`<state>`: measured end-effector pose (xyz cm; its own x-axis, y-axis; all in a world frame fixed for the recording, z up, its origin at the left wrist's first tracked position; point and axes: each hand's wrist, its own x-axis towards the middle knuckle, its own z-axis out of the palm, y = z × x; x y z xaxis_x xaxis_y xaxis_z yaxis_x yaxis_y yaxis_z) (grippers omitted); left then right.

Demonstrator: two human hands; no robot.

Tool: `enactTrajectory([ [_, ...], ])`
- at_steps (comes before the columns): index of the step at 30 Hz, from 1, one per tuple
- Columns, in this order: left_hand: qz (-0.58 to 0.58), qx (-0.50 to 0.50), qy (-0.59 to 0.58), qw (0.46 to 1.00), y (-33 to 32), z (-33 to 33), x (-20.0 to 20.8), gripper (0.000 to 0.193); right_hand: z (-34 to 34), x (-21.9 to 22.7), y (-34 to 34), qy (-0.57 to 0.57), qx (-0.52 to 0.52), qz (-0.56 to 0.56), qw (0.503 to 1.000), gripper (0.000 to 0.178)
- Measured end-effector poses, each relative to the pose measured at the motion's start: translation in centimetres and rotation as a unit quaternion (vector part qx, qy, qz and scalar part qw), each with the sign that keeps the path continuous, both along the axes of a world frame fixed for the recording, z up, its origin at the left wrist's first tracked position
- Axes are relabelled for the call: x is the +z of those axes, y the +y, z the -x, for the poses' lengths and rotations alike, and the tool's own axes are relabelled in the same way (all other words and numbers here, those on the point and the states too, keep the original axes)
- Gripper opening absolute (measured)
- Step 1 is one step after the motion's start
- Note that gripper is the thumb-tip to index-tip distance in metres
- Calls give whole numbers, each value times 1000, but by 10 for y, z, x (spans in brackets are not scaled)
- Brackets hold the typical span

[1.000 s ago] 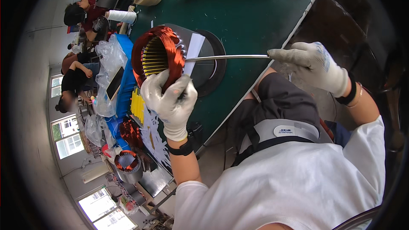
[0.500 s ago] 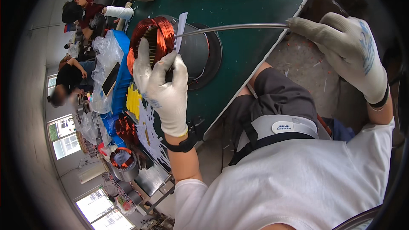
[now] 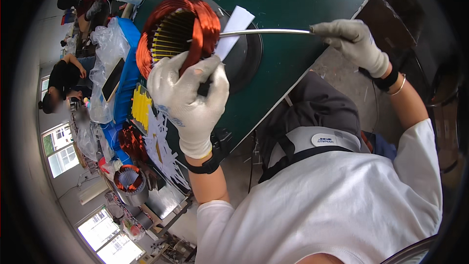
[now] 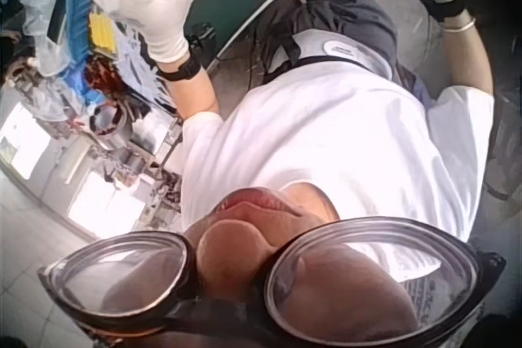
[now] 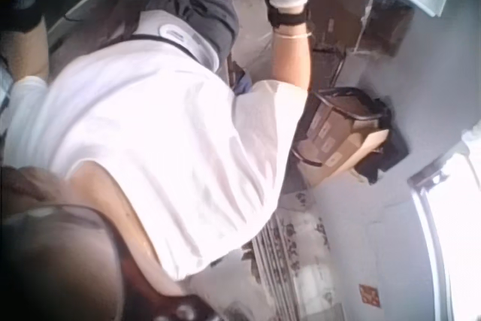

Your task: Assembling an electric motor stator by inserting insulation strips and shaping copper wiring.

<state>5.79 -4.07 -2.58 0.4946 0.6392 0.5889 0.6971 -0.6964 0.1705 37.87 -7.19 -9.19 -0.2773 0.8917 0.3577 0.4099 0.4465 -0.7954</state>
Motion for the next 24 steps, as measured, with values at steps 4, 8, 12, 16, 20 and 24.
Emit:
enactTrajectory([
  [4,-8,-9,27,1000,-1,5,3,18,-12,-4,-10,-5,5,-7,1000,31],
  [8,-9,-22,-6,1000,4,17,-3,21,2,12,-26,-64,-8,24,998,32],
  [12,28,-47,-12,998,6,36,6,19,5,29,-52,-109,-28,-6,994,33],
  [16,108,-2,-223,969,-13,25,16,20,-51,37,-81,-146,-107,-136,974,32],
  [20,-194,13,28,980,-18,-18,7,14,-66,39,-79,-160,-131,-158,965,35],
  [24,-221,58,79,970,5,-42,-1,8,-48,57,-59,-234,-91,-197,948,42],
])
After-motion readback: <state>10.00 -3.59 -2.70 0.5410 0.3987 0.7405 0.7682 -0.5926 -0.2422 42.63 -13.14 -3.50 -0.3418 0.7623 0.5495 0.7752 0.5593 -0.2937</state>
